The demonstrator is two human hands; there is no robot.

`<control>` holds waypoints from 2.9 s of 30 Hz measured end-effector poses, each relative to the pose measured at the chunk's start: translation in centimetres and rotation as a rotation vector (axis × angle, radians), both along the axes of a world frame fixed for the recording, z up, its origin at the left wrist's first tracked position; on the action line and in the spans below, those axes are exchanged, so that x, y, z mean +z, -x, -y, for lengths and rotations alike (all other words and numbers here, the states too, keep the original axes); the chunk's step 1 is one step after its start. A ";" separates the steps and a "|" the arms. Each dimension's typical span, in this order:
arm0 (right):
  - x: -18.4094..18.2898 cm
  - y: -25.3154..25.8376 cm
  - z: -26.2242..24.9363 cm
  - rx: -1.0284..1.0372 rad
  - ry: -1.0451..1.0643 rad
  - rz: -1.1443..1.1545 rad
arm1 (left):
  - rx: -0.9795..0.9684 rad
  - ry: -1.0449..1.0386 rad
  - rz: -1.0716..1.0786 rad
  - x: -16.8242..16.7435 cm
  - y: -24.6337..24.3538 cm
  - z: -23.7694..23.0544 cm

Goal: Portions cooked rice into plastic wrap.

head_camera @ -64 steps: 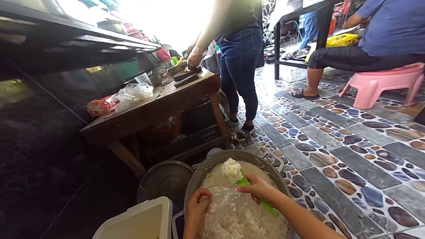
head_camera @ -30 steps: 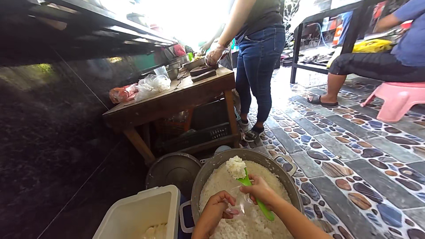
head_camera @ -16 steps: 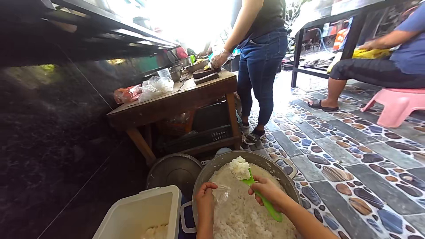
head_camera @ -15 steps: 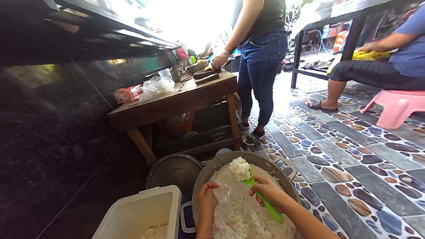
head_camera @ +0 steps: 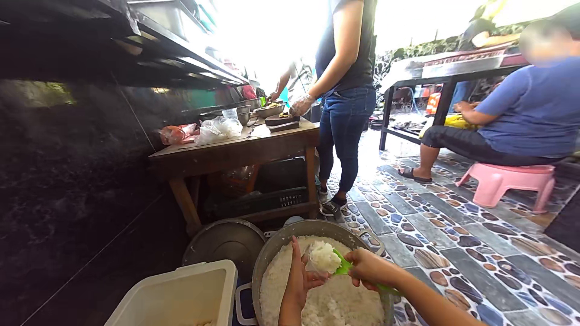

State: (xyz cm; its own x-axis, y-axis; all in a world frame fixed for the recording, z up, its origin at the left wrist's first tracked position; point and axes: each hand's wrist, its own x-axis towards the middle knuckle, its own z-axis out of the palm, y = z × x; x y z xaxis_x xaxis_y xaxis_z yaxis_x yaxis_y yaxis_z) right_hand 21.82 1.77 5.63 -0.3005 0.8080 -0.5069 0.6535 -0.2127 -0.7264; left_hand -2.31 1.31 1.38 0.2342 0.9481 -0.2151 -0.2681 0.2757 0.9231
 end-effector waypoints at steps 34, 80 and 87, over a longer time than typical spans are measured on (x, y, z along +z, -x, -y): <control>-9.5 2.3 4.6 0.669 -0.073 0.997 | 0.011 -0.150 -0.563 2.3 5.8 0.6; 5.1 14.1 3.7 0.286 -0.379 0.688 | 0.453 -0.172 -0.195 -1.1 0.8 0.8; -4.9 8.7 0.6 0.132 -0.326 0.669 | 0.638 -0.095 -0.195 2.4 5.3 0.9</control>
State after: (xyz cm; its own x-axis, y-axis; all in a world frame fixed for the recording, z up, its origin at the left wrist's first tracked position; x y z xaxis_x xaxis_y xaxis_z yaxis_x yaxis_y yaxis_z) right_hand 13.10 1.18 0.73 -0.1172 0.9268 -0.3567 0.9824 0.0555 -0.1786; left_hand -7.61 0.38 3.76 -0.4129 0.9046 -0.1059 -0.1780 0.0339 0.9834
